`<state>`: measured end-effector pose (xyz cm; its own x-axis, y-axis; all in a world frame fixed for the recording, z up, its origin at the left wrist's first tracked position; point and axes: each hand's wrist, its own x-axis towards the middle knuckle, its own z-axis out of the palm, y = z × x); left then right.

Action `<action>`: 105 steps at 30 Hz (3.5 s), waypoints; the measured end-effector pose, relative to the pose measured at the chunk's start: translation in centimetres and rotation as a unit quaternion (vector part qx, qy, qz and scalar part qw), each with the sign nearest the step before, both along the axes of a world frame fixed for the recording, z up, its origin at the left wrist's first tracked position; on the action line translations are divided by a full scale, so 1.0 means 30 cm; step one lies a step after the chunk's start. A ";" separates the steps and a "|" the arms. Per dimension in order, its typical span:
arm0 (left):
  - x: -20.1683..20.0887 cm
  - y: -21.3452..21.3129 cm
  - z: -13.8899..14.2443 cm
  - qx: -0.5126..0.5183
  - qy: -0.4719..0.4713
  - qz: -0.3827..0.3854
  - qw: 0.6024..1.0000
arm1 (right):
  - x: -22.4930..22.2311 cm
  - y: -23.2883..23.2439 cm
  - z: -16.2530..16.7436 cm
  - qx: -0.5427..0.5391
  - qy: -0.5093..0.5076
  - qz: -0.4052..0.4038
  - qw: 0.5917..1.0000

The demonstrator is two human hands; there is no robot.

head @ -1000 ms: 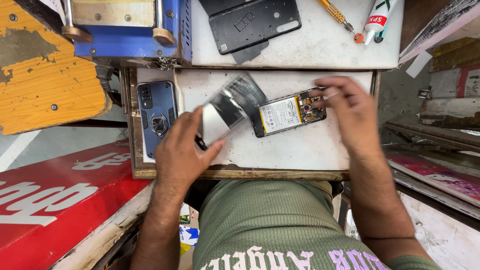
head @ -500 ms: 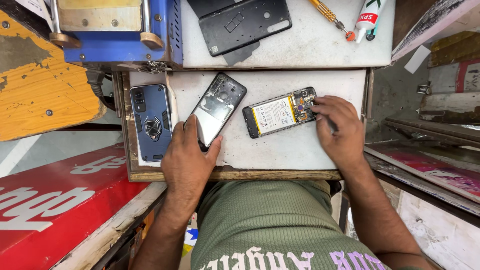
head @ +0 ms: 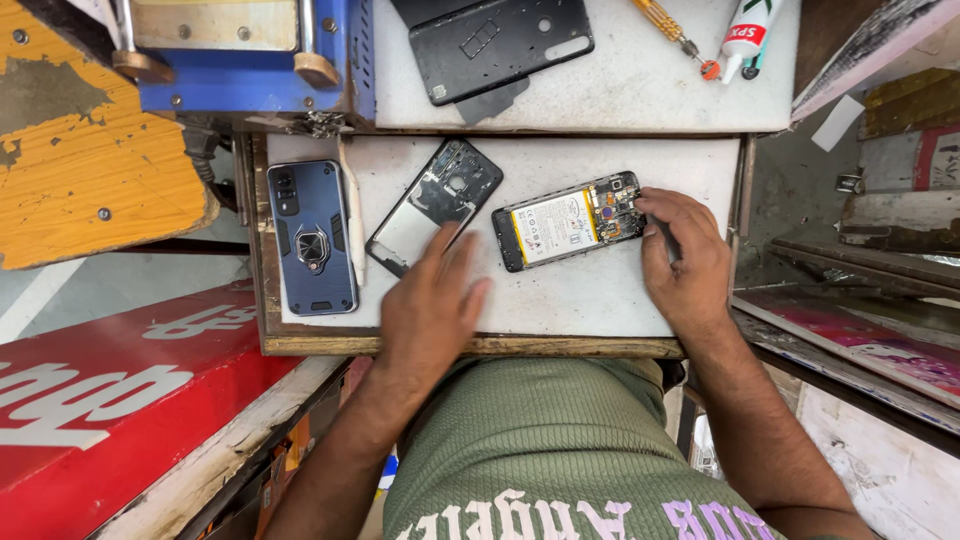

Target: The person repairs a smartphone at a cluttered workbench. They handle the disassembled phone body, press a component into the frame, clean parts with a small brush, work on the exposed battery and circuit board, then fit the back cover and press it into place, picking up a screwdriver at the end.

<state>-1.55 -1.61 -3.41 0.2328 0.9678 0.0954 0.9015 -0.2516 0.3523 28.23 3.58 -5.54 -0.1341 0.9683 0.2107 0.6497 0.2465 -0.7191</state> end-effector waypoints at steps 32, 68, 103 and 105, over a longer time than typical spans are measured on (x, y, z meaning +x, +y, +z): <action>-0.019 0.004 0.000 -0.051 -0.052 -0.047 0.996 | -0.053 -0.006 0.013 0.014 -0.072 0.059 0.996; 0.095 -0.012 -0.081 0.041 -0.010 -0.062 0.997 | -0.207 -0.081 0.009 0.016 -0.126 0.092 0.988; 0.034 -0.033 -0.025 0.002 -0.258 0.028 0.966 | -0.052 0.047 0.024 0.023 -0.030 -0.055 0.998; 0.055 -0.029 -0.056 -0.012 -0.292 0.044 0.955 | -0.060 0.066 0.004 0.035 0.006 -0.031 0.999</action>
<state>0.09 -2.46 -5.09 0.0652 0.9846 0.1619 0.5664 -0.1701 0.8064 26.42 5.57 -5.43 -0.0719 0.9576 0.2791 0.6570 0.2561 -0.7091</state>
